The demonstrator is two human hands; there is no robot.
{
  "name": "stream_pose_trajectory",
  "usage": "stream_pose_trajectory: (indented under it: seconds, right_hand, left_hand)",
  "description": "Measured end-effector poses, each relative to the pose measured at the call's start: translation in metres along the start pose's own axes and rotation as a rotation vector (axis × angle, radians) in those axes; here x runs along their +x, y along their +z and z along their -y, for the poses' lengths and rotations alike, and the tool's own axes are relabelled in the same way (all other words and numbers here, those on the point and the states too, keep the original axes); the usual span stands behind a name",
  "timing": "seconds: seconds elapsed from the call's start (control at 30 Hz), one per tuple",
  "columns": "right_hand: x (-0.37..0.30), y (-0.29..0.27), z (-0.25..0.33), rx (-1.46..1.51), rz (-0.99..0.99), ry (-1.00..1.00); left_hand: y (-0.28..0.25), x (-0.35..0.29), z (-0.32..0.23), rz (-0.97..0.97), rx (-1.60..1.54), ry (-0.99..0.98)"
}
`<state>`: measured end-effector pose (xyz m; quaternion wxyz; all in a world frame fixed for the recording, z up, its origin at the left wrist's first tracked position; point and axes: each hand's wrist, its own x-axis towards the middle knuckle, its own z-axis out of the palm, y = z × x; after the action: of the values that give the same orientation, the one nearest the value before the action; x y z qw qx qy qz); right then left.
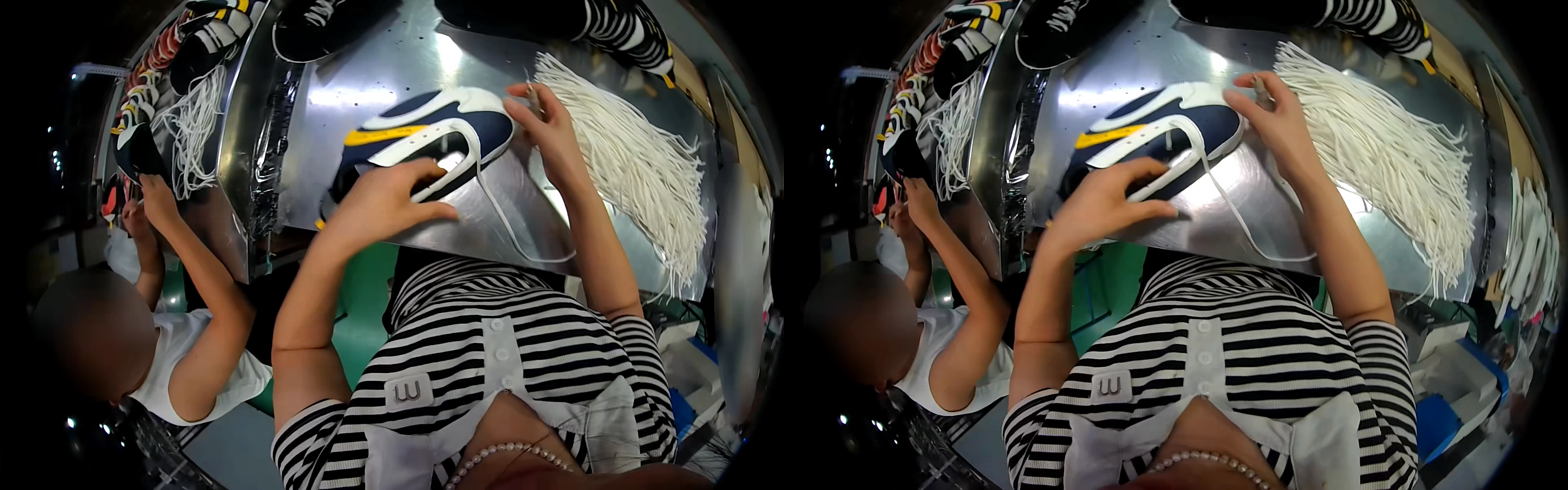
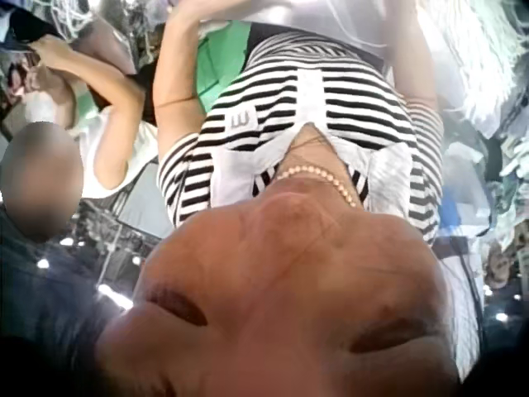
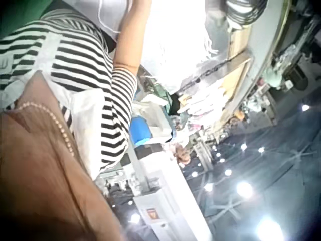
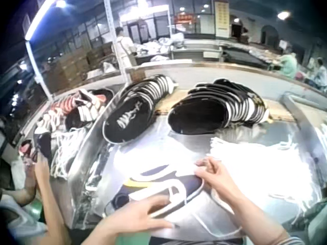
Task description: The person laces shoe uppers, threading laces through the eyelets using a small pointed tool and adjusting them into place by hand.
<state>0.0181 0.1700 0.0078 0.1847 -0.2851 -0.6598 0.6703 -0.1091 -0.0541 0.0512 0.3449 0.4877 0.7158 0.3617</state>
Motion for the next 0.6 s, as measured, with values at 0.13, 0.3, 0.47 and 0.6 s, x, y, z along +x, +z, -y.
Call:
stream_pose_trajectory:
  seconds: [0.13, 0.3, 0.47, 0.6]
  right_hand:
    - [-0.034, 0.014, -0.007, -0.032, 0.098, 0.002]
    - [-0.051, 0.036, -0.019, -0.315, 0.063, -0.040]
    - [-0.051, 0.036, -0.014, -0.101, 0.144, 0.043]
    - [-0.098, -0.002, 0.007, -0.373, 0.569, 0.083]
  left_hand:
    - [0.017, -0.008, 0.007, -0.304, 0.490, -0.046]
    - [0.024, -0.013, -0.001, -0.471, 0.545, 0.131]
    - [0.021, -0.006, -0.012, -0.519, 0.451, 0.128]
    - [0.000, -0.012, -0.020, -0.660, 0.207, 0.131]
